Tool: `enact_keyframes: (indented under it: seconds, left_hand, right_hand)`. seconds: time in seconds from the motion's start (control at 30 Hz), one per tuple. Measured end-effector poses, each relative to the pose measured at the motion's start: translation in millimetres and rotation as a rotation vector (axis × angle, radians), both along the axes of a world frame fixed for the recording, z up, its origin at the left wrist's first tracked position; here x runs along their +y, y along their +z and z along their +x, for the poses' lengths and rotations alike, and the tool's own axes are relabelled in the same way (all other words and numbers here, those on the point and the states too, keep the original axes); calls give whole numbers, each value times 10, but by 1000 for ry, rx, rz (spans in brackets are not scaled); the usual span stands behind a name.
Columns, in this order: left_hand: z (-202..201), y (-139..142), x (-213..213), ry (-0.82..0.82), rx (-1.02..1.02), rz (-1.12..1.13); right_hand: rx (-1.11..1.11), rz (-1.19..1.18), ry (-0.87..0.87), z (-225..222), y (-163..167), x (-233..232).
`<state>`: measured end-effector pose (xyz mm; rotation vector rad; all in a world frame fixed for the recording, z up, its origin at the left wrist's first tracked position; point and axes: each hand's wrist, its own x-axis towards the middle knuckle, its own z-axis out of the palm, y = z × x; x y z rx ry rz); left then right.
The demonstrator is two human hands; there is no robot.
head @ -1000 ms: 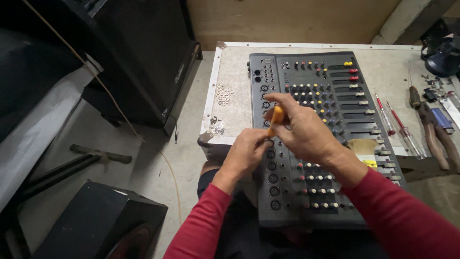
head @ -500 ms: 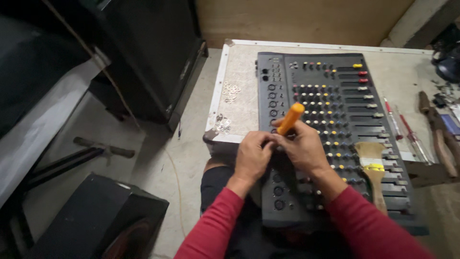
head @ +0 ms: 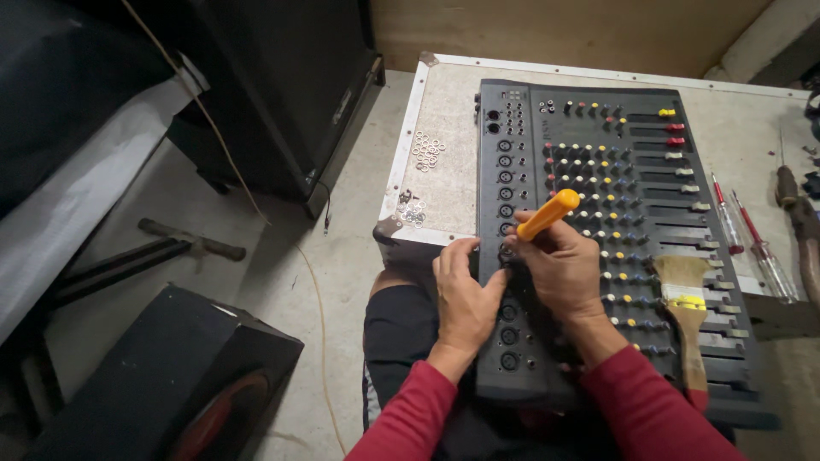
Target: The person uses a screwdriver to work on the XLR input connectors along the edge of an audio mixing console placed on a work table, tightening or adjusting the connector hardware one jack at a time while steadying the console with the other hand. Small screws and washers lie on the table beside the mixer.
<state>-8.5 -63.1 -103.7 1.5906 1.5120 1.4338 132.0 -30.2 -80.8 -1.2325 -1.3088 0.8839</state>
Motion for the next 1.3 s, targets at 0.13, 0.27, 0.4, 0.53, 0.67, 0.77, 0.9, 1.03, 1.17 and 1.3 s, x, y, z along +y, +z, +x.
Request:
enact_keyframes:
  seconds: [0.13,0.27,0.4,0.53,0.67,0.77,0.9,1.03,1.17,1.3]
  left_hand:
    - [-5,12,5,-30,46,53]
    - [6,-8,52,-26,112,114]
    - [39,-50,203,31,178,128]
    - [14,-82,259,11,209,173]
    - [20,-76,270,15,242,164]
    - [9,-60,255,21,246,157]
    - [11,-30,256,26,254,143]
    - [0,-24,238,28,264,149]
    - [-13,-28,214,15,251,155]
    - [-2,3,196,22,251,162]
  right_hand:
    - [-57,68,-11,-71,-38,12]
    - [52,11,14,-103,-77,26]
    - [161,-53,42,-100,-112,76]
    - [155,-26,49,-134,-142,97]
    - [158,37,96,-131,-156,80]
    - [154,76,47,-113,-166,91]
    - [234,118,46,-55,-173,109]
    - [190,151,55,-48,-181,70]
    - [149,168,69,-75,-132,20]
    - [68,143,59,-123,-37,-24]
